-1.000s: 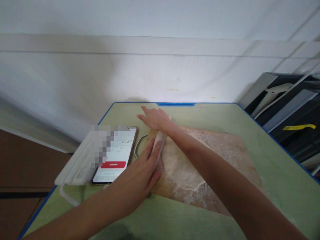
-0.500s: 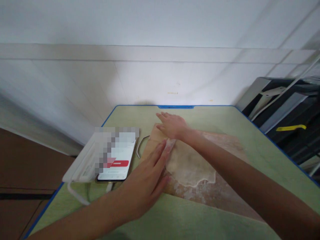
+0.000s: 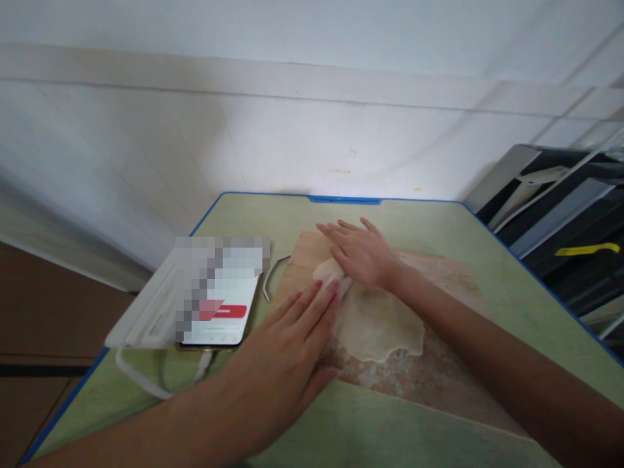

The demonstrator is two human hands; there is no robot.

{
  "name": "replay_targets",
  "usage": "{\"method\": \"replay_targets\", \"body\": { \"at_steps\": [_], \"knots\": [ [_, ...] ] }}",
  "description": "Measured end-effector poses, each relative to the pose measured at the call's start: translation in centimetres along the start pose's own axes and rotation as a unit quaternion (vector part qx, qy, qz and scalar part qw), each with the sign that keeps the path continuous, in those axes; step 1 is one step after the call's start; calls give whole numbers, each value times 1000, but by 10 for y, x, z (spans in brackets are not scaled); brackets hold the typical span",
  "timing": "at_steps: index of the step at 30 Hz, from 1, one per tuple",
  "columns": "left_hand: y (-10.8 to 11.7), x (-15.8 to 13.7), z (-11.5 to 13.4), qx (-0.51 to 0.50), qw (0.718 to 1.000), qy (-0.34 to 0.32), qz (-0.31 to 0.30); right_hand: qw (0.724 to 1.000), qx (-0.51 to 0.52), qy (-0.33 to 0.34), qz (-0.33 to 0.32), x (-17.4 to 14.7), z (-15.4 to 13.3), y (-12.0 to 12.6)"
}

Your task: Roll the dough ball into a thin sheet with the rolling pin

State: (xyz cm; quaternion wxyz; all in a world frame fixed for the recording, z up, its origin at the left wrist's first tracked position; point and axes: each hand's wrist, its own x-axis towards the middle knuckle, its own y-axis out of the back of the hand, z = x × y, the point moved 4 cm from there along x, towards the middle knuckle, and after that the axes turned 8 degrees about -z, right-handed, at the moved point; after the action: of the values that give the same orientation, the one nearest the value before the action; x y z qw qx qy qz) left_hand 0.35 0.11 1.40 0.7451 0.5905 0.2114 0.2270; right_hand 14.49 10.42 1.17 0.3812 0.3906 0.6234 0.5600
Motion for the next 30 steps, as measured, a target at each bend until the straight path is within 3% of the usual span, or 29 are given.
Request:
{"method": "replay_targets", "body": {
  "at_steps": [7, 19, 24, 30],
  "knots": [
    [5, -6, -16, -78, 996, 36, 8, 999, 30, 24, -27, 46, -14, 0],
    [-2, -9, -20, -67, 996, 52, 30, 994, 33, 105, 7, 98, -64, 0],
    [-2, -3, -18, -89, 995, 36, 31, 994, 12, 107, 5, 94, -59, 3],
    [0, -4, -3, -121, 993, -4, -4, 999, -12, 44, -12, 51, -18, 9]
  ]
}}
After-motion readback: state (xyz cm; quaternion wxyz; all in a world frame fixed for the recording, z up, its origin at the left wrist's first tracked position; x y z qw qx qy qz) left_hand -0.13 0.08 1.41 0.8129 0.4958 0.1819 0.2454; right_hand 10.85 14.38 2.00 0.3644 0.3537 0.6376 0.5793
